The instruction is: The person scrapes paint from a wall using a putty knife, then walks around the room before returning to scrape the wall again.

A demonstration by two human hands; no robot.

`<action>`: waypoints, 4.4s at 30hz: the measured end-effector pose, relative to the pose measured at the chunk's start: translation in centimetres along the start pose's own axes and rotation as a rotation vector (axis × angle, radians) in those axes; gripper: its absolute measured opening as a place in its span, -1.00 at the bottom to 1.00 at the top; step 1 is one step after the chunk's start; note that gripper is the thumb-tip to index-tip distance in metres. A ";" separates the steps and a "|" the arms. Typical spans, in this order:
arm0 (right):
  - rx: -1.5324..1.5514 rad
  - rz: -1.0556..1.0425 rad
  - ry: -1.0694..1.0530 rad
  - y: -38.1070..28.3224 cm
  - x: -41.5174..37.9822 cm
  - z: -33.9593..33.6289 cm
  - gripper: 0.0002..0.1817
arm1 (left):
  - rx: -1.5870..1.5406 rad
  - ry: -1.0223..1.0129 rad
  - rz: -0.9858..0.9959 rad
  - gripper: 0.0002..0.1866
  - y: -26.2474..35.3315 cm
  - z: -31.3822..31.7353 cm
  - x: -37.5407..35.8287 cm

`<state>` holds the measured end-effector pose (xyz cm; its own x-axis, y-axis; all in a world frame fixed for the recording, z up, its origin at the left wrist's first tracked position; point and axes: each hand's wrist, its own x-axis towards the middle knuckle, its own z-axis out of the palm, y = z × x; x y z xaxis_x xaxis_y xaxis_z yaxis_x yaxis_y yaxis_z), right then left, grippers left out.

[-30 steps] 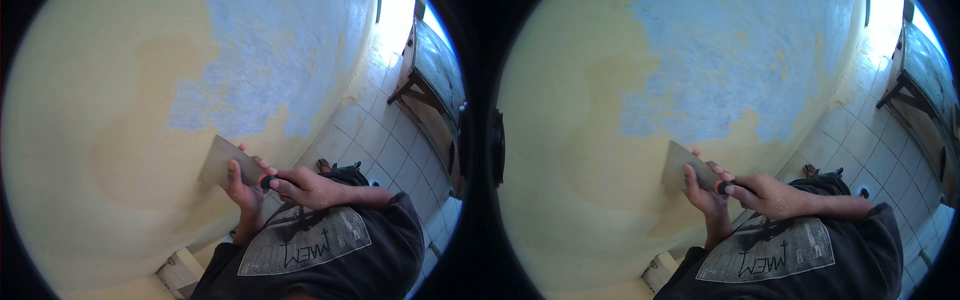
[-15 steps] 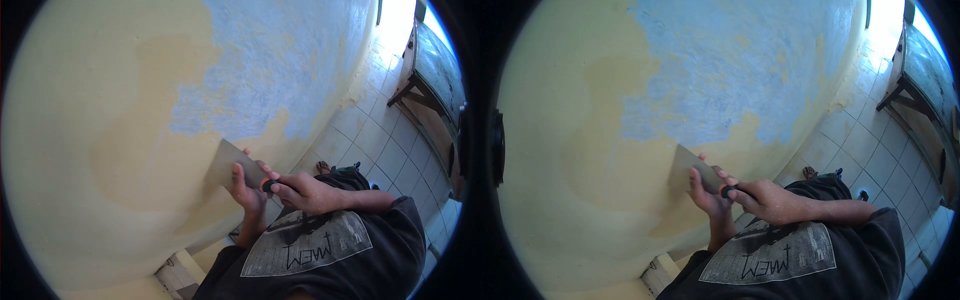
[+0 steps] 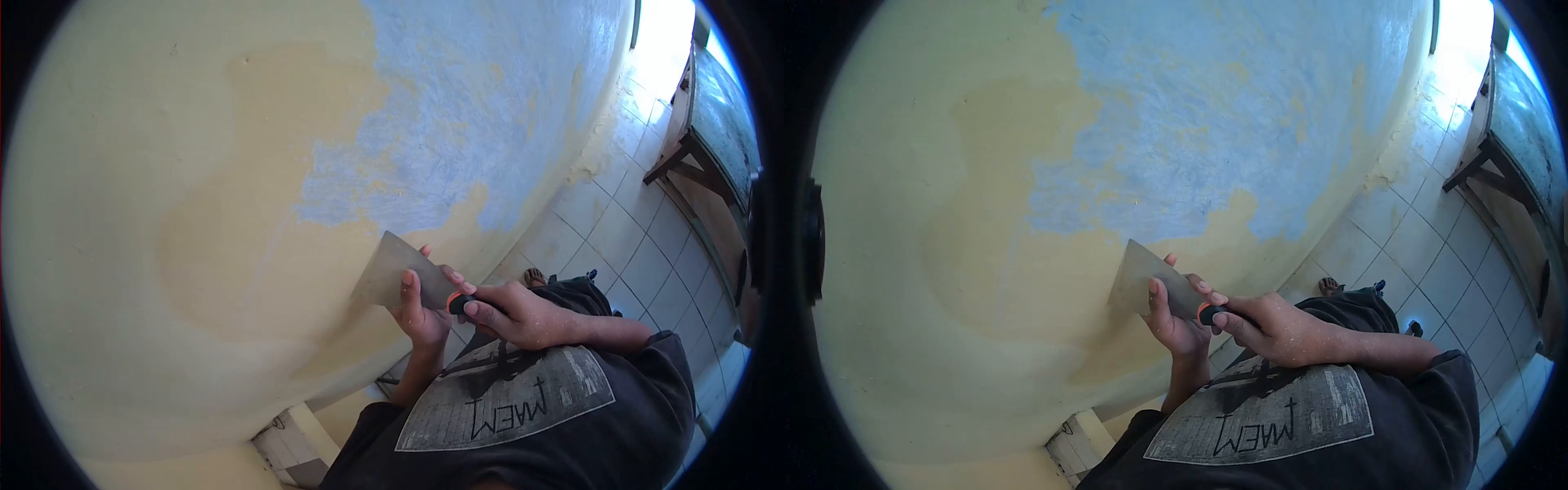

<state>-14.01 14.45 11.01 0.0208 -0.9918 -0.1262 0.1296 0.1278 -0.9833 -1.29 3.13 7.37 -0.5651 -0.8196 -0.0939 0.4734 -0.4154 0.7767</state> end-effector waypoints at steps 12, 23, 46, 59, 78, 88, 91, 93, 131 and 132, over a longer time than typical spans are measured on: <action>-0.097 -0.033 -0.025 0.5 0.9 1.2 -0.66 | 0.012 0.085 0.059 -0.48 0.0 -2.2 -0.4; -0.048 -0.195 -0.038 -0.2 3.2 1.6 -0.65 | 0.061 0.138 0.156 -0.50 4.0 -0.2 0.3; -0.083 -0.074 0.019 -0.4 1.4 0.5 -0.63 | 0.108 0.070 0.073 -0.48 1.2 -1.0 0.8; -0.112 -0.035 -0.045 -1.6 2.1 0.8 -0.66 | -0.037 0.035 0.091 -0.50 2.3 -0.7 0.8; -0.076 -0.119 -0.001 -3.0 1.4 -0.1 -0.69 | 0.011 0.042 0.078 -0.50 2.7 1.1 1.0; -0.147 -0.008 -0.037 -2.4 2.1 0.0 -0.68 | -0.023 -0.019 0.099 -0.49 1.9 0.1 1.4; -0.110 -0.128 0.025 -2.2 1.5 -0.1 -0.67 | 0.063 -0.020 0.107 -0.51 1.3 -0.6 1.4; -0.123 -0.132 0.037 -1.5 1.5 0.0 -0.67 | 0.084 -0.027 0.105 -0.51 1.1 -0.9 1.5; 0.660 0.287 -0.745 3.8 2.7 -2.4 -0.53 | -0.207 -0.661 0.111 -0.22 0.2 -2.9 2.0; 0.667 0.317 -0.745 3.5 3.0 -2.2 -0.49 | -0.161 -0.740 0.184 -0.36 0.4 -2.6 2.3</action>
<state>-15.66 11.93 6.89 0.7254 -0.6876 -0.0300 0.5267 0.5827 -0.6190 -0.61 0.07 5.80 -0.7449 -0.4281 0.5116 0.6636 -0.3966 0.6343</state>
